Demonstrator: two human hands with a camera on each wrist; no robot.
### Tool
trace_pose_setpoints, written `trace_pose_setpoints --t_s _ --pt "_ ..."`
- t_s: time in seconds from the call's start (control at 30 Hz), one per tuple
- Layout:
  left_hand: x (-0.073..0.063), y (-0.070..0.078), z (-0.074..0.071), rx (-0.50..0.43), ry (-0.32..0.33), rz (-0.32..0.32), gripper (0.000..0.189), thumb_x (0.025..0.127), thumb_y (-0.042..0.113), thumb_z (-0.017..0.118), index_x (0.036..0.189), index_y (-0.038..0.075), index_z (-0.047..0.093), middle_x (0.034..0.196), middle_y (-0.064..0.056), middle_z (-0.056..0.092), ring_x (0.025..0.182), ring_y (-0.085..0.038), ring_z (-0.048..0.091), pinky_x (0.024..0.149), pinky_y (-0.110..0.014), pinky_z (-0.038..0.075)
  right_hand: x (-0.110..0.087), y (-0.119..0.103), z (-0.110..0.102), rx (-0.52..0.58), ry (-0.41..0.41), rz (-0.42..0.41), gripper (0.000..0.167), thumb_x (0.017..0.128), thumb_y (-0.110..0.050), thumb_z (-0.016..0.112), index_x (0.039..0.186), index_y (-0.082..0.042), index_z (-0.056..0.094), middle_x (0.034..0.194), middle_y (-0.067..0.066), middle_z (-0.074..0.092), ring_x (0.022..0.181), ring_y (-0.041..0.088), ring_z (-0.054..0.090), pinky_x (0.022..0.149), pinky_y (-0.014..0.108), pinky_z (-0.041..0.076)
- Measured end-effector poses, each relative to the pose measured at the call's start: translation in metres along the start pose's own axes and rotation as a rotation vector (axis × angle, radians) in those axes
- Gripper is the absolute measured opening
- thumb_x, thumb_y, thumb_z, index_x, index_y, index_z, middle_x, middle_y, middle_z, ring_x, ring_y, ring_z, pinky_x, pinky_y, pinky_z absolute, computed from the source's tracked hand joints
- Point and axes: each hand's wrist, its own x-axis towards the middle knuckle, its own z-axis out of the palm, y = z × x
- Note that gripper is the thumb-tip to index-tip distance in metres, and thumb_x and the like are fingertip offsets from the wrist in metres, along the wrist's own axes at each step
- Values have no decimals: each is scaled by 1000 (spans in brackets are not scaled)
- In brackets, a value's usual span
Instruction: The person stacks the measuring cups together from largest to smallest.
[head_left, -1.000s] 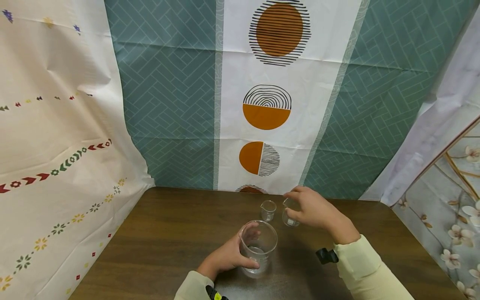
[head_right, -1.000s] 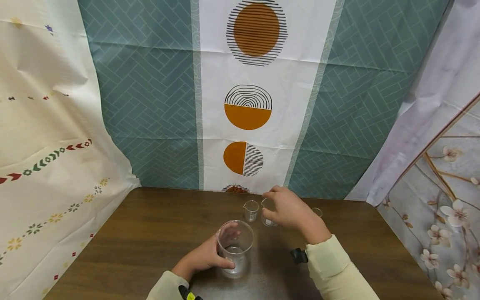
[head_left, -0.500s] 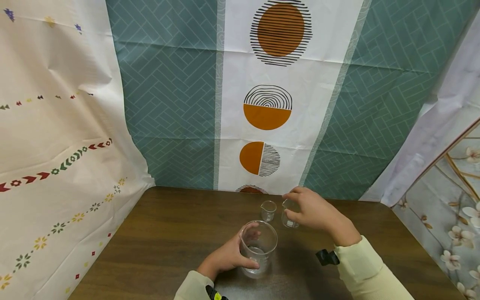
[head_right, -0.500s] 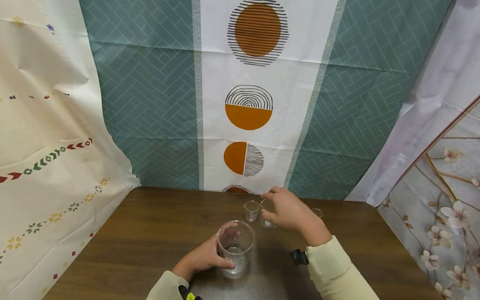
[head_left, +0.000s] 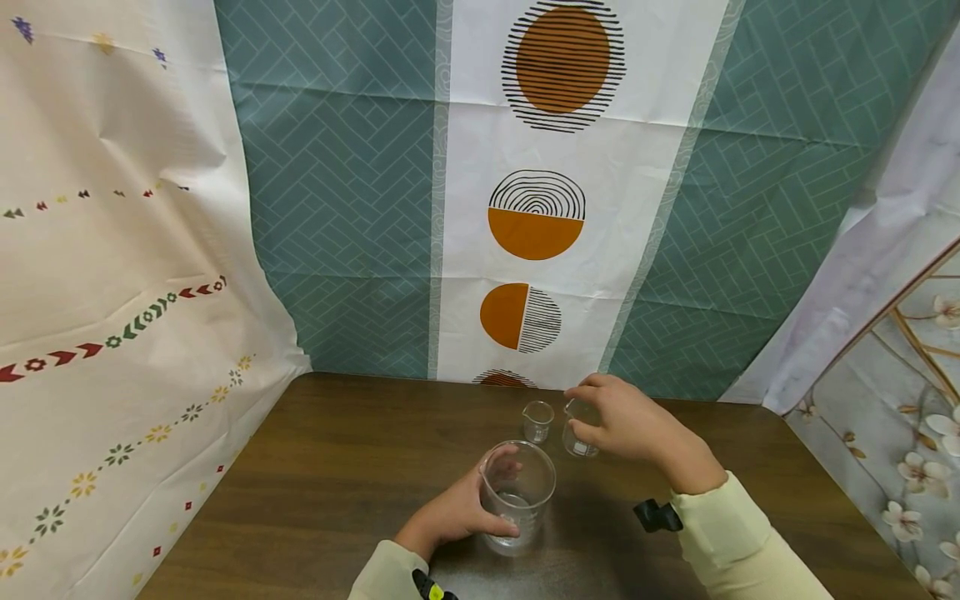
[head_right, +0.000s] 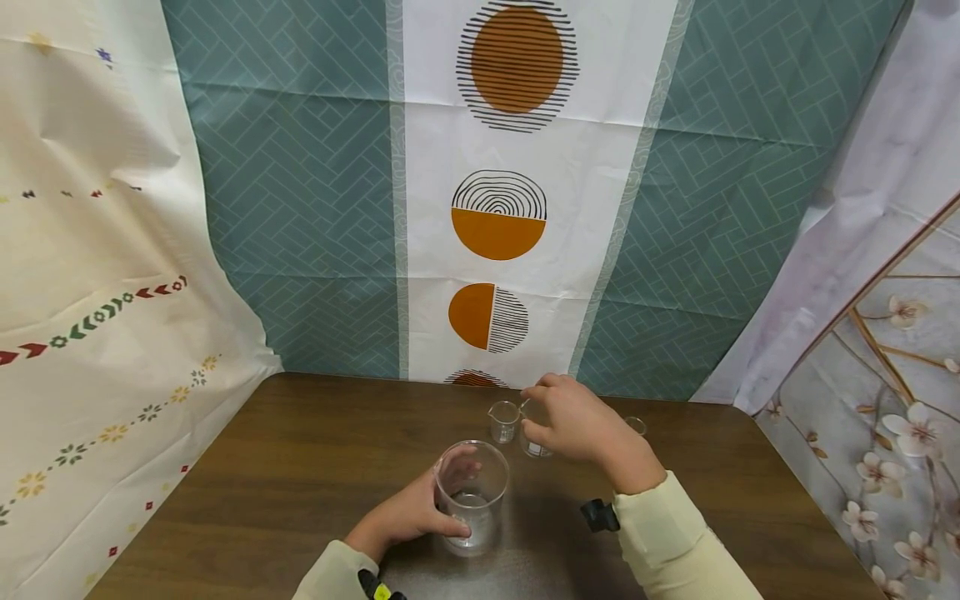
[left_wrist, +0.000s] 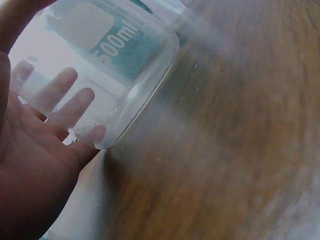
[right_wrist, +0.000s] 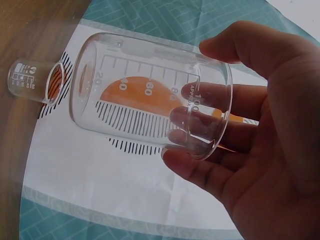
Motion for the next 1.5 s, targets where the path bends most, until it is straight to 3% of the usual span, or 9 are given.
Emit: trace_pose_setpoints --t_s 0.57,0.83,1.07,1.27,1.5 --pt "0 0 -1 11 -7 1 98 75 15 84 150 24 21 153 -12 36 142 -27 35 112 -28 34 -3 -5 -5 -11 -7 -18 39 88 -28 66 119 -5 66 112 6 64 101 23 61 90 44 51" --pt "0 0 0 19 -4 -12 96 76 17 84 149 32 23 154 -12 35 142 -25 36 111 -27 34 -3 -9 -8 -16 3 -33 39 88 -28 66 119 -5 66 112 7 64 101 22 61 90 43 51" --pt "0 0 0 12 -9 7 97 76 15 83 150 28 21 154 -16 33 142 -29 35 112 -31 34 -4 -13 -10 -27 10 -42 39 88 -28 66 119 -5 66 112 7 64 101 22 61 90 43 51" --pt "0 0 0 19 -7 -13 97 76 16 83 150 28 22 154 -10 35 142 -26 35 112 -29 33 -4 -15 -11 -25 13 -47 39 88 -29 66 119 -5 66 112 6 65 101 21 61 89 43 51" --pt "0 1 0 4 -12 3 99 76 11 82 152 16 19 154 -14 33 143 -29 34 114 -32 33 -6 -17 -10 -15 4 -39 38 89 -29 65 121 -8 66 112 4 64 101 20 61 89 42 51"
